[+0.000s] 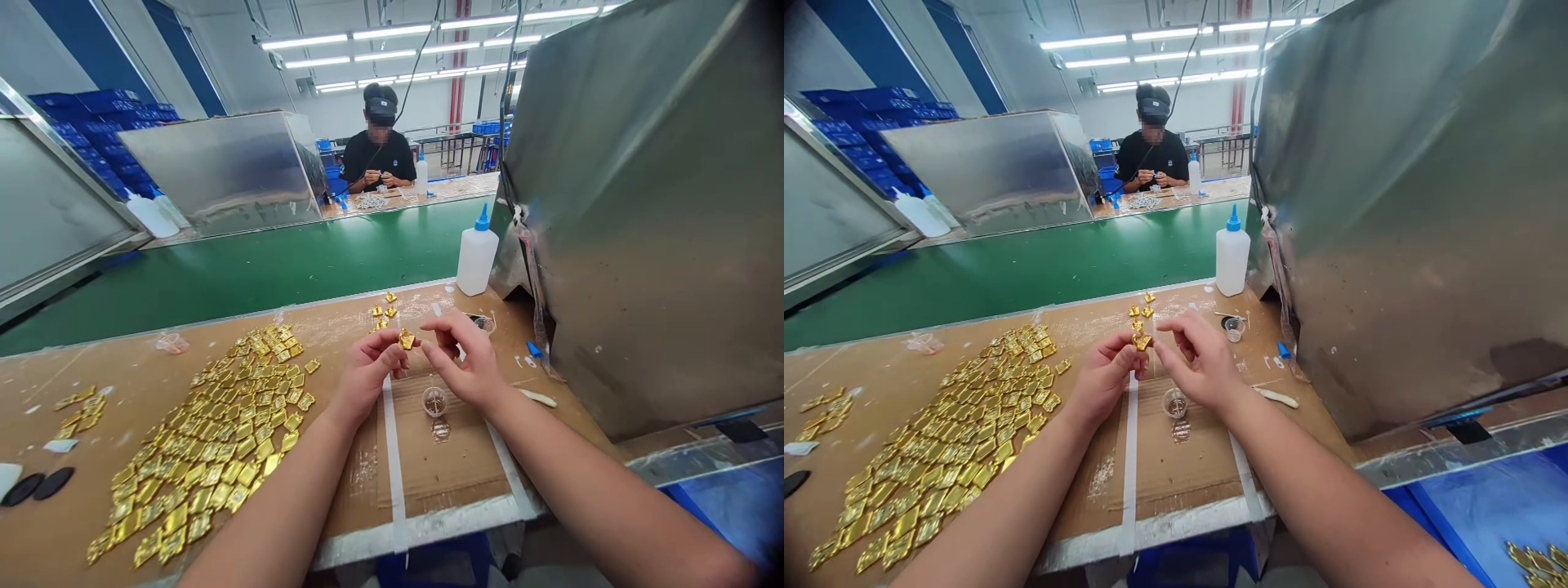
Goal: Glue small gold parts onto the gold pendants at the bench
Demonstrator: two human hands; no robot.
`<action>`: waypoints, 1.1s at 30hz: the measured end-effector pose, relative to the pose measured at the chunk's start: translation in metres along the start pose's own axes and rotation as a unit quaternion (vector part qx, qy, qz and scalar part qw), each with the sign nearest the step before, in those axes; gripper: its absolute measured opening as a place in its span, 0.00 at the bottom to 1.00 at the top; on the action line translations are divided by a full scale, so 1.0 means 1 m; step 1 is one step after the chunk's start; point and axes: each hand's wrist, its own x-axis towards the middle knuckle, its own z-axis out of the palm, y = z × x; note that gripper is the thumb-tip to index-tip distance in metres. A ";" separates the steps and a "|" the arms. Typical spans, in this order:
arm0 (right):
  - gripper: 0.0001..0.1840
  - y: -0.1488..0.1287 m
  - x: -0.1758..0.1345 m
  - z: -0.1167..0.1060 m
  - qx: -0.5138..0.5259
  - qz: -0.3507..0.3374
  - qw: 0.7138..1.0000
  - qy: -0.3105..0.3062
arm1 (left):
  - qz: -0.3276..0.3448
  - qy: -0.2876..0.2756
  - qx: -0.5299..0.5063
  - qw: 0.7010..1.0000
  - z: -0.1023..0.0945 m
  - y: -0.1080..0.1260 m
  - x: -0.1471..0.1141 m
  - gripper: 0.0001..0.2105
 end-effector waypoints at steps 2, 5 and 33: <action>0.07 0.002 0.002 0.001 0.043 0.063 0.997 -0.005 | 0.027 0.020 0.054 0.998 0.001 0.002 -0.002 0.16; 0.15 0.006 0.006 0.001 0.110 0.153 0.982 -0.028 | 0.080 0.043 0.172 0.981 0.004 0.008 -0.006 0.14; 0.04 0.008 0.006 0.000 0.071 0.023 0.996 -0.051 | 0.221 0.064 0.306 0.924 0.008 0.019 -0.009 0.04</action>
